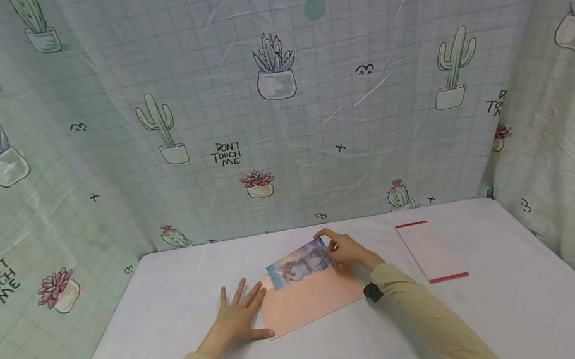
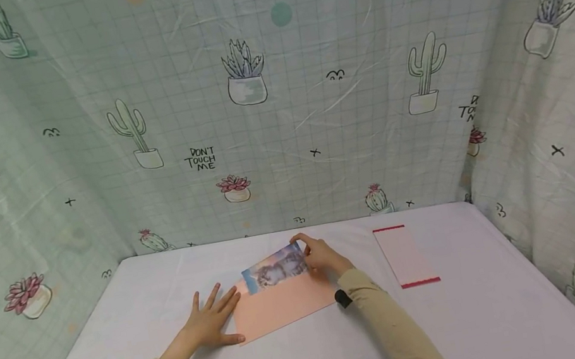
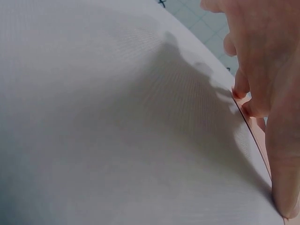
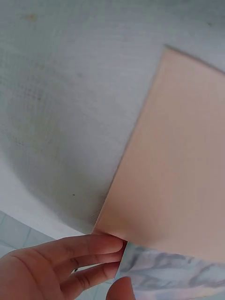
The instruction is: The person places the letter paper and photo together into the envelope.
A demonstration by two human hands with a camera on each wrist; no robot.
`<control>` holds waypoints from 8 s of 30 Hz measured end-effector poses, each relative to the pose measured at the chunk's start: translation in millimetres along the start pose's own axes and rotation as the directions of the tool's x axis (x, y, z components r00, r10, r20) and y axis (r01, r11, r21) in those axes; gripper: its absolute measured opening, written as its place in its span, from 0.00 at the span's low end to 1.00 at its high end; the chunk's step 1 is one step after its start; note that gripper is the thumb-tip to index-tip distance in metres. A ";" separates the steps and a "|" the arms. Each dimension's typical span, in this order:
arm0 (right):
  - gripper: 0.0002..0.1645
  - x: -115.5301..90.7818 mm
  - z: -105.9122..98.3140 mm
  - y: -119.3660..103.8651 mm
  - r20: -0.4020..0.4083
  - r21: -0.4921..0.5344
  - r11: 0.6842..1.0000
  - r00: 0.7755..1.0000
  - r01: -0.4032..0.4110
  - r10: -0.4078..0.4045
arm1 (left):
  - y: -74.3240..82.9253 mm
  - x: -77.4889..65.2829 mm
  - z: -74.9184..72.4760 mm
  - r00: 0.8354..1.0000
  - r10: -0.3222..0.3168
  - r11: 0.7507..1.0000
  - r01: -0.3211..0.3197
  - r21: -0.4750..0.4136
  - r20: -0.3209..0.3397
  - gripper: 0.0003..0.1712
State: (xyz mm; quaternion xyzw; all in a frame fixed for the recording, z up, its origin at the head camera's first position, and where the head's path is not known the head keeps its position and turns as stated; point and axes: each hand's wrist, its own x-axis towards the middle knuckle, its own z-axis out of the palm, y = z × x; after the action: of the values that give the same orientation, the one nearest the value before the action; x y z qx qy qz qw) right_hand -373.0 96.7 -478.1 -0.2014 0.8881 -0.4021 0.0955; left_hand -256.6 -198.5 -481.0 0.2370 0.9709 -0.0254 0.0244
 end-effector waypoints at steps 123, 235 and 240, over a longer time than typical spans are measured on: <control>0.19 -28.1 60.8 -46.1 0.119 -0.779 0.587 0.972 0.218 -0.203 | 4.1 -0.6 -7.6 0.999 -0.019 1.000 0.019 0.009 0.046 0.54; 0.30 -87.5 -96.8 95.7 -0.211 -0.677 0.679 0.959 -0.284 0.190 | -0.2 -2.5 6.7 1.000 -0.007 1.000 0.007 -0.018 -0.019 0.53; 0.29 -91.4 -93.0 96.0 -0.251 -0.705 0.654 0.959 -0.274 0.132 | 0.2 -2.1 6.9 1.000 -0.010 1.000 0.010 -0.009 -0.003 0.54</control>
State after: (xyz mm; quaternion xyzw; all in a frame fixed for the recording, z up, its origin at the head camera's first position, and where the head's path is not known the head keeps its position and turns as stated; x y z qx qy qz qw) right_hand -348.5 256.5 -488.4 -0.0851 0.9959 -0.0154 -0.0282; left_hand -254.4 -199.7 -487.8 0.2321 0.9722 -0.0209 0.0237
